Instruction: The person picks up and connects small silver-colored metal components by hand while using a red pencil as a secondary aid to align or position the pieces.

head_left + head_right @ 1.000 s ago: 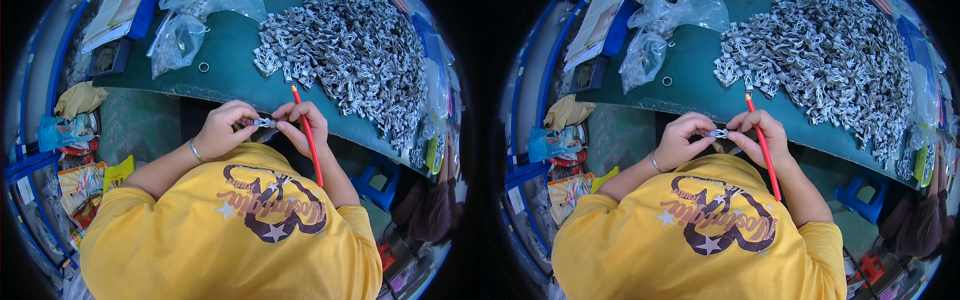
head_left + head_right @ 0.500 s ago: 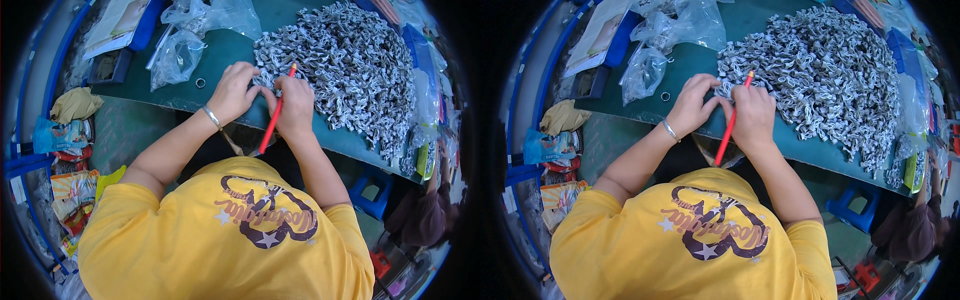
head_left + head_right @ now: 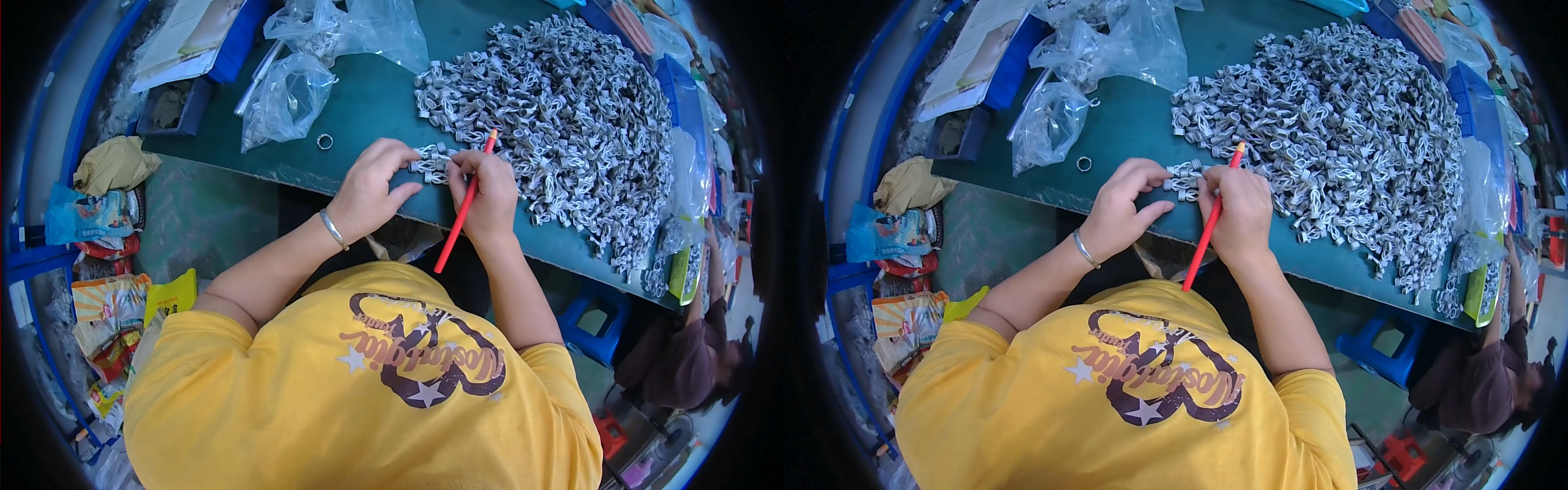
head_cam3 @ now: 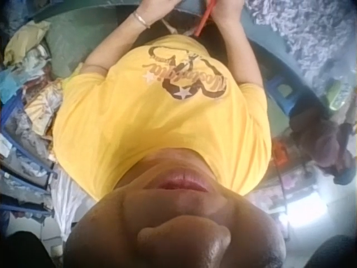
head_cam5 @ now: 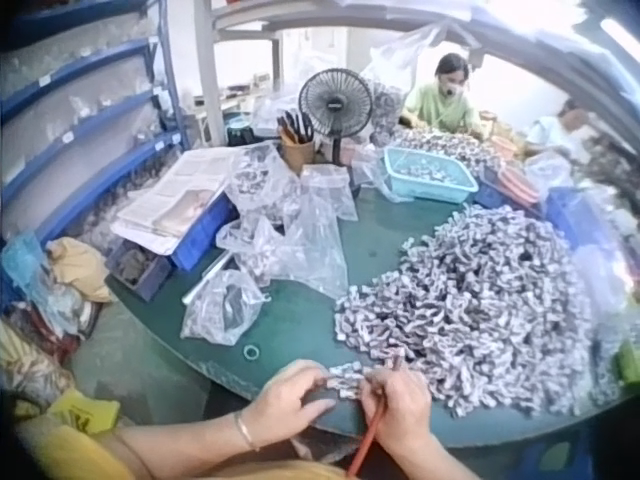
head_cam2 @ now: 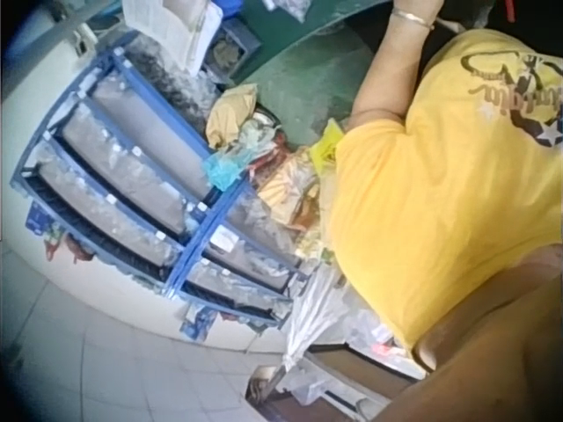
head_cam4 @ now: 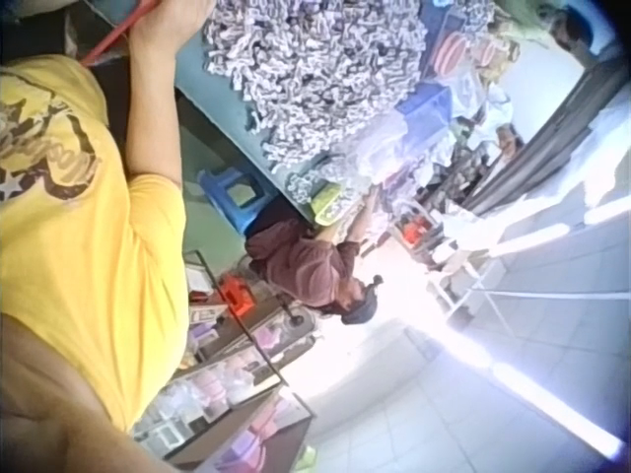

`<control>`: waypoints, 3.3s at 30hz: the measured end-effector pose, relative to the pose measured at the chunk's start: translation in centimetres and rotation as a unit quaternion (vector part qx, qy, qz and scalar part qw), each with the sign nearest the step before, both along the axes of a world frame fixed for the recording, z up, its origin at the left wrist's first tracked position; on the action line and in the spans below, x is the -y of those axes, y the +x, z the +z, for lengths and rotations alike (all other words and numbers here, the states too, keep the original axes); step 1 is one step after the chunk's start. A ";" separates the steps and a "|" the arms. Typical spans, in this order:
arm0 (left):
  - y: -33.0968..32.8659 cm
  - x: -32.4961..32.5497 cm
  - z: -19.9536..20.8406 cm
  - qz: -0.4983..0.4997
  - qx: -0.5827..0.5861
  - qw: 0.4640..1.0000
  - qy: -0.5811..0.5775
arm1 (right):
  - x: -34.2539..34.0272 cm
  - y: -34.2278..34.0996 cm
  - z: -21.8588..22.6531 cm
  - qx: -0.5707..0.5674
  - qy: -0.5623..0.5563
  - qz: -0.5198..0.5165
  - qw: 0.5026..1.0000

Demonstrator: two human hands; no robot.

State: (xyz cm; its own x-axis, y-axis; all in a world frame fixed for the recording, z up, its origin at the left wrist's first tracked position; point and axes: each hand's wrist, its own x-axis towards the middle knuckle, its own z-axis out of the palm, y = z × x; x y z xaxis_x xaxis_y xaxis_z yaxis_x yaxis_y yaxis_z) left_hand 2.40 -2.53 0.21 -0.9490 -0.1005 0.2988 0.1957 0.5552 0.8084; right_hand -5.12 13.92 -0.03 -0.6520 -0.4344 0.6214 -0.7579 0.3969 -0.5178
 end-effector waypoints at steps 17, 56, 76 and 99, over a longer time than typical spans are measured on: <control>1.9 -1.2 1.8 -0.079 0.035 0.948 0.305 | -2.9 2.7 0.1 0.492 -0.313 0.213 0.784; 2.4 -1.4 0.4 -0.018 0.236 0.907 0.347 | -2.1 2.6 -0.7 0.261 -0.176 0.102 0.944; 3.7 -1.5 1.4 -0.082 0.047 0.962 0.257 | -3.2 4.6 -1.0 0.534 -0.335 0.226 0.743; 5.3 -0.2 0.6 -0.066 0.061 0.993 0.077 | -2.1 3.1 0.7 0.191 -0.073 0.124 0.971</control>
State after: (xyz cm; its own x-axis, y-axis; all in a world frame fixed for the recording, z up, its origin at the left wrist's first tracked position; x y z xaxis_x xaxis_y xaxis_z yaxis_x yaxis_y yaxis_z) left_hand 7.74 -2.34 0.85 -0.9852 -0.0091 0.1713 0.1534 0.4000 0.9036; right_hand -2.00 16.00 0.67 -0.7332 -0.5337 0.4213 -0.5624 0.1276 -0.8170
